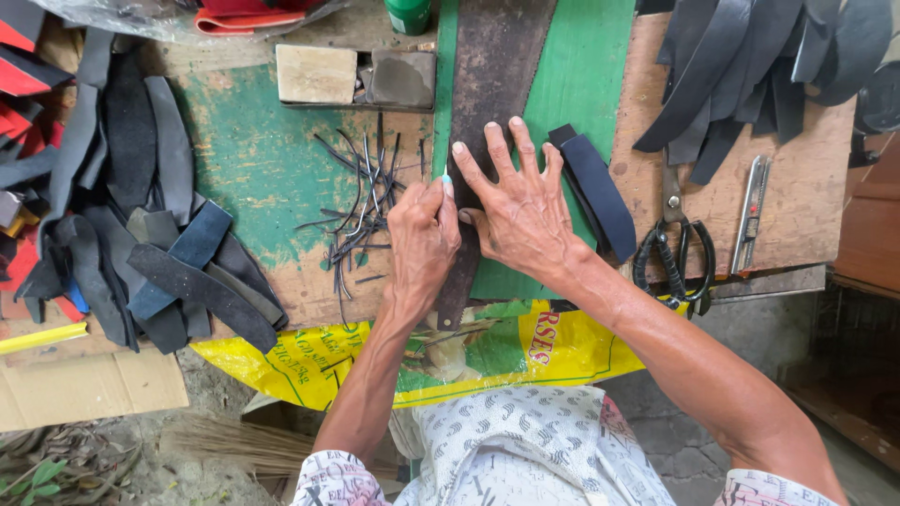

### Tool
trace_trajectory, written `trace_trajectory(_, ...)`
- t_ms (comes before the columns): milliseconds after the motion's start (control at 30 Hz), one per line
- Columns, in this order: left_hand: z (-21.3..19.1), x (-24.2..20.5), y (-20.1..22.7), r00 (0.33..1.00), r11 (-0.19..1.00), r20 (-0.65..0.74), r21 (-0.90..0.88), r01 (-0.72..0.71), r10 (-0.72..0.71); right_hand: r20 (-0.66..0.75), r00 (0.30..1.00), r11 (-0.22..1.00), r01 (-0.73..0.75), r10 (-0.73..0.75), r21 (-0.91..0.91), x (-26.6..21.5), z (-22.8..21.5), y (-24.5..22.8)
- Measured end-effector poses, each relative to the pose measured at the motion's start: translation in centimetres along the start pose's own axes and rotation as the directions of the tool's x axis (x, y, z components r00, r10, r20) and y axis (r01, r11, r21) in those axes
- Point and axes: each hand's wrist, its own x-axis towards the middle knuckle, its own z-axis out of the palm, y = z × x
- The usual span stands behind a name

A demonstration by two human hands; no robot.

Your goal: The person uses a utility knife to cut black rubber strips on a green cutting board. They repeatedly position the strips, cut them into smaller pieces, and set the cut pieces aside on the table.

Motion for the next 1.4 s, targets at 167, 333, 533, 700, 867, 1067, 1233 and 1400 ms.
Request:
trace_trajectory(167, -0.6, -1.4, 0.5, 0.999, 0.999, 0.034, 0.036, 0.017, -0.018, 0.005, 1.000, 1.000, 0.006, -0.005, -0.012, -0.3, 0.0, -0.2)
trace_trajectory(333, -1.9, -4.1, 1.7, 0.992, 0.993, 0.061, -0.009, 0.114, -0.113, 0.025, 1.000, 1.000, -0.001, 0.001, -0.009, -0.3, -0.2, -0.2)
trace_trajectory(533, -2.5, -3.9, 2.1, 0.994, 0.994, -0.009, -0.016, 0.111, -0.111, -0.014, 1.000, 1.000, 0.026, -0.026, 0.001, -0.2, -0.3, 0.2)
trace_trajectory(700, -1.5, -0.9, 1.7, 0.995, 0.996, -0.076, -0.066, 0.059, -0.064, -0.017, 1.000, 1.000, 0.023, -0.023, 0.015, -0.4, -0.2, 0.1)
trace_trajectory(867, -0.6, 0.4, 1.0, 0.995, 0.995, -0.049, -0.065, 0.081, -0.084, -0.016, 1.000, 1.000, 0.013, -0.013, 0.022, -0.6, -0.1, 0.2)
trace_trajectory(1067, -0.8, 0.3, 1.1, 0.996, 0.995, -0.032, -0.051, 0.086, -0.088, -0.021, 1.000, 0.999, 0.019, -0.019, 0.026, -0.6, 0.0, 0.3)
trace_trajectory(1233, -0.8, 0.7, 1.3, 0.995, 0.995, -0.026, -0.042, 0.092, -0.093, -0.026, 0.999, 1.000, 0.021, -0.020, 0.021, -0.4, 0.0, 0.4)
trace_trajectory(1400, -0.7, 0.9, 1.1, 0.998, 0.997, -0.021, -0.046, 0.060, -0.061, -0.029, 0.999, 1.000, 0.017, -0.016, 0.022, -0.4, 0.1, 0.4)
